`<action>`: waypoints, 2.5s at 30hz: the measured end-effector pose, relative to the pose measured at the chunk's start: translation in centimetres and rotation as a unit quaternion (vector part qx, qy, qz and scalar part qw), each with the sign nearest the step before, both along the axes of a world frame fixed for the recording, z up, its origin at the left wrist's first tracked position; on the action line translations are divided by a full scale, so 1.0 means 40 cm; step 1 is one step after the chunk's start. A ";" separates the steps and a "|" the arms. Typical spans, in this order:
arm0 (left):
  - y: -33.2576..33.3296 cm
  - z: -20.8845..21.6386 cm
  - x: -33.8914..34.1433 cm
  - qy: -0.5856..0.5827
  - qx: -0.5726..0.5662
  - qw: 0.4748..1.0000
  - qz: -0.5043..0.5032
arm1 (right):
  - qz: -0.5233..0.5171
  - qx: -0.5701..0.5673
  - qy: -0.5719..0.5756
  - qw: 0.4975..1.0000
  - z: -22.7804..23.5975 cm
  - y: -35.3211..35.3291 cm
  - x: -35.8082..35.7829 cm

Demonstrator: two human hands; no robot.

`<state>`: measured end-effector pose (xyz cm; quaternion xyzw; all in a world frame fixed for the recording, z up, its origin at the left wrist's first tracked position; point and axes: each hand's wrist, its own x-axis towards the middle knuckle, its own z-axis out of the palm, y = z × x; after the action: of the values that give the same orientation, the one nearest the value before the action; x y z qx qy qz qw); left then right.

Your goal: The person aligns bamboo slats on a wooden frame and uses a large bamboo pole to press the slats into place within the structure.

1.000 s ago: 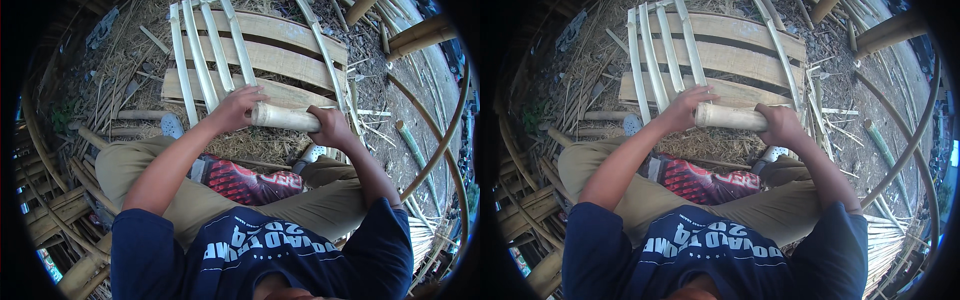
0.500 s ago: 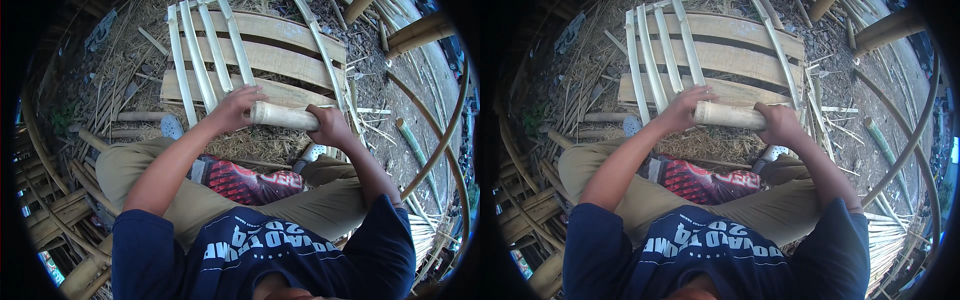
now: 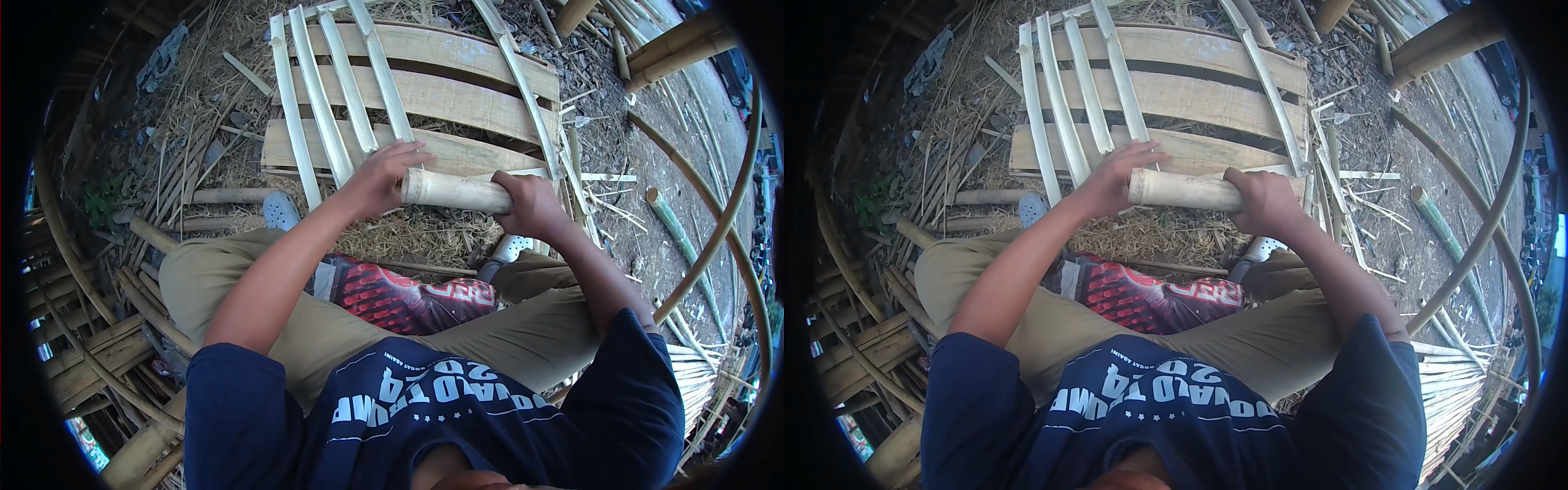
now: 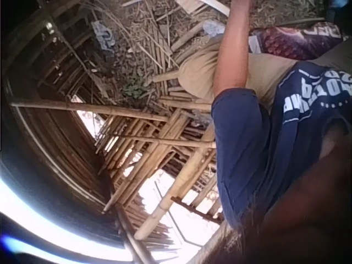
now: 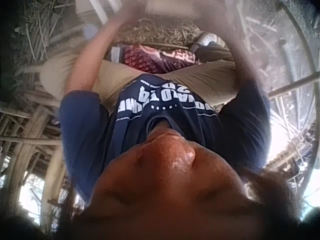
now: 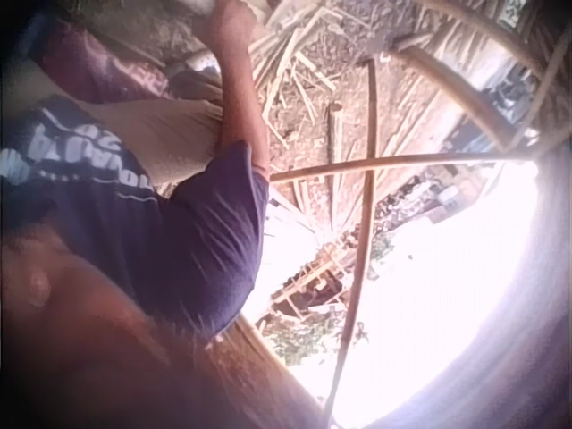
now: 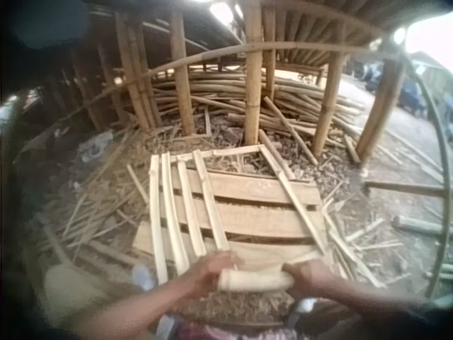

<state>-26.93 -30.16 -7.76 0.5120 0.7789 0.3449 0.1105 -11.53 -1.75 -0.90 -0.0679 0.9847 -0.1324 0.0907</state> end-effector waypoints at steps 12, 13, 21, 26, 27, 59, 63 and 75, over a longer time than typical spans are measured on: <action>-0.002 0.021 0.009 0.030 0.001 0.999 -0.025 | -0.030 -0.036 0.030 0.998 0.008 0.011 0.004; 0.001 0.023 0.004 0.031 0.002 0.999 -0.025 | -0.026 -0.037 0.029 0.999 0.010 0.010 0.002; -0.003 -0.007 -0.011 0.016 0.031 0.999 -0.036 | 0.004 0.031 0.029 0.999 -0.005 0.033 0.003; 0.003 -0.017 -0.018 0.035 0.044 0.998 -0.039 | -0.005 0.001 0.038 0.999 0.004 0.028 0.006; 0.002 -0.018 -0.017 0.039 0.044 0.997 -0.042 | -0.002 0.042 0.025 0.999 0.004 0.025 -0.002; 0.001 -0.007 -0.004 0.031 0.023 0.999 -0.030 | -0.002 0.059 0.035 0.998 0.034 0.018 0.000; 0.007 0.003 -0.002 0.009 0.020 1.000 -0.020 | -0.037 -0.046 0.055 0.997 0.035 0.011 0.003; 0.009 0.018 0.011 -0.018 0.007 1.000 0.009 | 0.011 0.033 0.064 0.997 0.015 0.009 0.010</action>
<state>-26.50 -29.81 -7.04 0.4991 0.7792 0.3604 0.1177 -11.15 -1.39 -0.32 -0.0837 0.9916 -0.0938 0.0315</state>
